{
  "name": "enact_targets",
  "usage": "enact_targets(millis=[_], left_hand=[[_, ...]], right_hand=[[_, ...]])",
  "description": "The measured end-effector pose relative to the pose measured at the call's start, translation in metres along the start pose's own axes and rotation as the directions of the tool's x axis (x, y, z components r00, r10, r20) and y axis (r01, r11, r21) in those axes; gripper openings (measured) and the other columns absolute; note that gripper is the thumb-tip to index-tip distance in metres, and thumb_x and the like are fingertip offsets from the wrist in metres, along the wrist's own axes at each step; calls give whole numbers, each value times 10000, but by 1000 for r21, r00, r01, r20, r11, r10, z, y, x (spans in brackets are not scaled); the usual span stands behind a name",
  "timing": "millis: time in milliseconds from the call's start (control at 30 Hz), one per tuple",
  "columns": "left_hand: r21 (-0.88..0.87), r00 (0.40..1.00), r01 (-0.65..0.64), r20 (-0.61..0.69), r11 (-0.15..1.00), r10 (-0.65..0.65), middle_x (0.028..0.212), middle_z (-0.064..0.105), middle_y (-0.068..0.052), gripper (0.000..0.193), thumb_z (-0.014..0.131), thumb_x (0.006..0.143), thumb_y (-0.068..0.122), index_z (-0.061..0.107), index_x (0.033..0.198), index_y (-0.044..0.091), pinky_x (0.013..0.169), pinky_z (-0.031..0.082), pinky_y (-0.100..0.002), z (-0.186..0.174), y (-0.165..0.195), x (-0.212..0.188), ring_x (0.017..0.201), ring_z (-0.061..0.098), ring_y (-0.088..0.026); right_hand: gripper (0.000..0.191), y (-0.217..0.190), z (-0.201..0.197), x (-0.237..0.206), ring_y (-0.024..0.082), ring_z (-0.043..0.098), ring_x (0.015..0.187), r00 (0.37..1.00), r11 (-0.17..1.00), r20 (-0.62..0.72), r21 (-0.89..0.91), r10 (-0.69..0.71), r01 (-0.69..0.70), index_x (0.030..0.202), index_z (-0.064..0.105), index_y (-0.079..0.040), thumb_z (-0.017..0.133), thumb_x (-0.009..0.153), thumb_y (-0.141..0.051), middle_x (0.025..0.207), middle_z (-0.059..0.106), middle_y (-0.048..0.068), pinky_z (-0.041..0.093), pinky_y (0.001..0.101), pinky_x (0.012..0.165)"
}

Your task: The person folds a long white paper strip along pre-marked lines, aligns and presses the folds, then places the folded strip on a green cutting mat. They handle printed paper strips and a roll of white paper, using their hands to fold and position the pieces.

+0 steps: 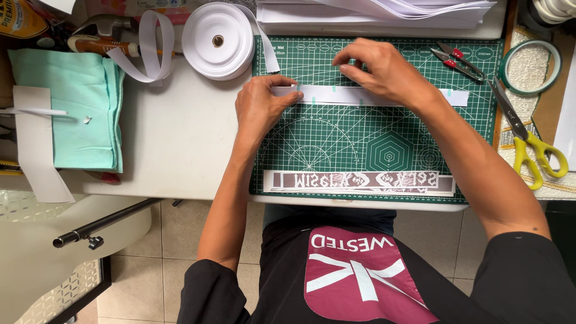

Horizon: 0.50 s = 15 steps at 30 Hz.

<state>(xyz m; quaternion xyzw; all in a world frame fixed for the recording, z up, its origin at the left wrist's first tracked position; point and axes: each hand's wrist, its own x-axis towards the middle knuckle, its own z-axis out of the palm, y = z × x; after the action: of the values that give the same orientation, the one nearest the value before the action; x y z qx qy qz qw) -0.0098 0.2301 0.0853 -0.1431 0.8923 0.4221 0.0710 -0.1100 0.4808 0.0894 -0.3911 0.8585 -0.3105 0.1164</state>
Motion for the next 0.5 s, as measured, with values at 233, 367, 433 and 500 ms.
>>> enact_targets(millis=[233, 367, 433, 500], left_hand=[[-18, 1000, 12, 0, 1000, -12, 786, 789, -6, 269, 854, 750, 380, 836, 960, 214, 647, 523, -304, 34, -12, -1, 684, 725, -139], [-51, 1000, -17, 3, 999, 18, 766, 787, -6, 280, 860, 751, 387, 836, 952, 194, 623, 510, -277, 57, -15, -3, 676, 723, -124], [-76, 999, -35, 6, 996, 36, 750, 785, -4, 286, 860, 749, 388, 836, 946, 182, 604, 506, -263, 64, -11, -6, 660, 722, -112], [-102, 999, -41, 20, 994, 43, 727, 785, -1, 285, 856, 753, 390, 836, 936, 172, 588, 497, -251, 60, -9, -7, 637, 718, -100]], right_hand=[[245, 27, 23, -42, 206, 700, 880, 997, 998, 41, 3, 68, -68, 1176, 701, -56, 665, 994, -216, 1132, 675, 112, 616, 358, 771], [366, 46, 32, -56, 214, 686, 920, 998, 992, 65, -125, -22, 30, 1249, 711, -103, 726, 940, -299, 1111, 679, 88, 536, 477, 887], [415, 49, 29, -60, 213, 669, 975, 991, 993, 122, -116, 49, -34, 1286, 696, -131, 728, 927, -338, 1123, 669, 77, 503, 484, 921], [478, 48, 27, -55, 208, 653, 1005, 976, 992, 180, -74, 118, -106, 1313, 674, -154, 729, 897, -381, 1145, 650, 71, 500, 465, 935]])
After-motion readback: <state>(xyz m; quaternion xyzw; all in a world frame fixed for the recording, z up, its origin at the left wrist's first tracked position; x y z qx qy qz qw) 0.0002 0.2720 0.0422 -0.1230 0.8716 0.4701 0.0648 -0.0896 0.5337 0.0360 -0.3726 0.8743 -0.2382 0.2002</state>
